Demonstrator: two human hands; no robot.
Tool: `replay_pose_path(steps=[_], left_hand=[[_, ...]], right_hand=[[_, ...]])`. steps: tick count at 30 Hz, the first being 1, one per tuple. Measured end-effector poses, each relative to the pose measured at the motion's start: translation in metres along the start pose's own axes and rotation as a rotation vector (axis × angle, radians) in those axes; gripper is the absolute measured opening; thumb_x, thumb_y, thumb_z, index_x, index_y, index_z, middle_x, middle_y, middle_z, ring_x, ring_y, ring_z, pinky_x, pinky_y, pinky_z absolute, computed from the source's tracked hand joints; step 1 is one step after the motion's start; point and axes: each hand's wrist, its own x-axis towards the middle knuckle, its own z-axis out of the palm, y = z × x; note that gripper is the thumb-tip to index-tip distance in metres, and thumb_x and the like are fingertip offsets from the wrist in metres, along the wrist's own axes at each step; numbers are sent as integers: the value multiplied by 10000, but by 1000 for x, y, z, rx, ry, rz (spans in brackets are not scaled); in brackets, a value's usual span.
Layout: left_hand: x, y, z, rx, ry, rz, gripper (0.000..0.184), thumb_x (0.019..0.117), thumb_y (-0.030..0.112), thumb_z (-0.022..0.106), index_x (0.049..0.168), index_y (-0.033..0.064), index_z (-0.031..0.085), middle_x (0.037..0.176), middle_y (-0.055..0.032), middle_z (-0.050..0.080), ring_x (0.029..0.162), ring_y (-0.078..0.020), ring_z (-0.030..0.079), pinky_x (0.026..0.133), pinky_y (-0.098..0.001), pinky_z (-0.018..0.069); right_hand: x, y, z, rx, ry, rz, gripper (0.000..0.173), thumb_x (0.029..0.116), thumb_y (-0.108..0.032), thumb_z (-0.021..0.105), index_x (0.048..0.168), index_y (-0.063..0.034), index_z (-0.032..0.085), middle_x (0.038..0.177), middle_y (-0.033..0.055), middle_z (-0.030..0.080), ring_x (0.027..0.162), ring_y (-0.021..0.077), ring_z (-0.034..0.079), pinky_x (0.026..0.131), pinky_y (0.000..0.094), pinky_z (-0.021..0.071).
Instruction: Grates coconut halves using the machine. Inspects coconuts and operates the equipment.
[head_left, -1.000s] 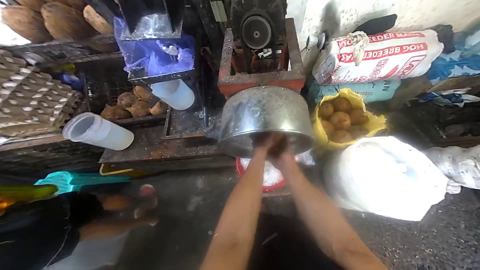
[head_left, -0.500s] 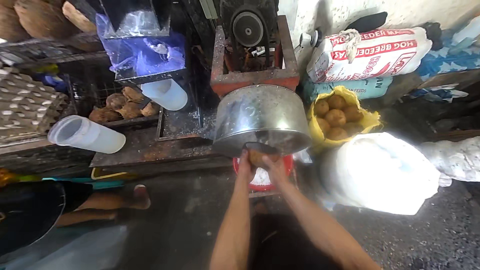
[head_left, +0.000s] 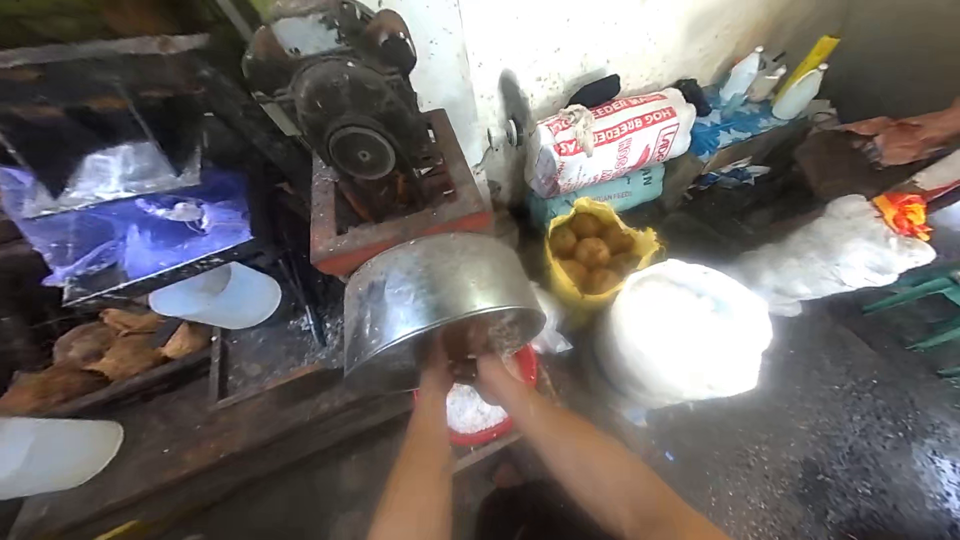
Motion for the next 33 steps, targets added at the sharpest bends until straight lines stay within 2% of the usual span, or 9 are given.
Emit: replay_pose_path(steps=[4,8,11,14,19,25,27,31,33], left_hand=[[-21,-39,-44,-484,-210,-216,778,971,757,199,1392,168,486,1236,-156,646,1078,-333,648,821,-601,556],[-49,-46,-47,-474,-277,-150,815,994,732,138,1409,112,467,1194,-151,677,1051,-280,676,848,-515,589],[-41,-9,-23,-286,-87,35,582,1092,498,309,1447,59,449,1213,-160,657,1053,-258,669,862,-495,586],[-36,46,12,122,36,173,453,1067,227,529,1445,-17,477,1351,-215,595,1225,-284,596,1018,-486,515],[-22,58,39,875,36,360,577,966,335,679,1392,-39,570,1454,-279,533,1429,-390,436,1197,-543,315],[14,13,0,105,-2,151,494,1021,286,622,1417,16,505,1286,-213,626,1162,-295,627,972,-495,543],[18,-11,-11,-182,-49,38,466,1077,332,489,1470,86,439,1267,-186,628,1098,-286,646,886,-503,572],[-16,-61,-50,-654,-333,-152,809,956,774,161,1297,157,558,1106,-113,713,1005,-264,693,823,-522,594],[-45,-70,-56,-653,-381,-197,840,965,746,74,1293,153,570,1094,-110,726,995,-251,706,811,-495,607]], right_hand=[[-44,28,-31,-229,-116,-205,998,905,-299,762,1626,-98,101,1560,217,389,1292,322,565,964,492,567],[-53,31,-25,-250,-33,-449,1202,685,-324,920,1567,14,177,1475,216,473,1324,210,538,1109,361,487],[-24,1,3,-103,-78,-322,951,855,-266,805,1566,-27,219,1401,228,537,1188,285,633,957,462,588],[-7,-35,26,152,-2,-73,520,1086,-345,489,1522,-97,351,1274,188,604,1039,283,663,842,454,588],[13,-31,14,501,-16,63,669,999,-691,399,1396,-160,489,1255,112,619,1061,238,638,871,446,551],[18,3,10,76,-63,-22,601,1080,-480,455,1546,-121,333,1285,179,617,1037,273,674,862,442,587],[2,18,-4,-70,-64,-70,678,1070,-364,544,1605,-116,210,1432,204,537,1180,303,637,929,486,574],[-48,43,-43,-285,-122,-310,1151,808,-348,835,1618,-50,73,1554,216,376,1283,252,574,977,405,579],[-66,54,-51,-370,-93,-413,1315,679,-364,915,1599,5,50,1543,227,396,1348,190,525,1093,326,499]])
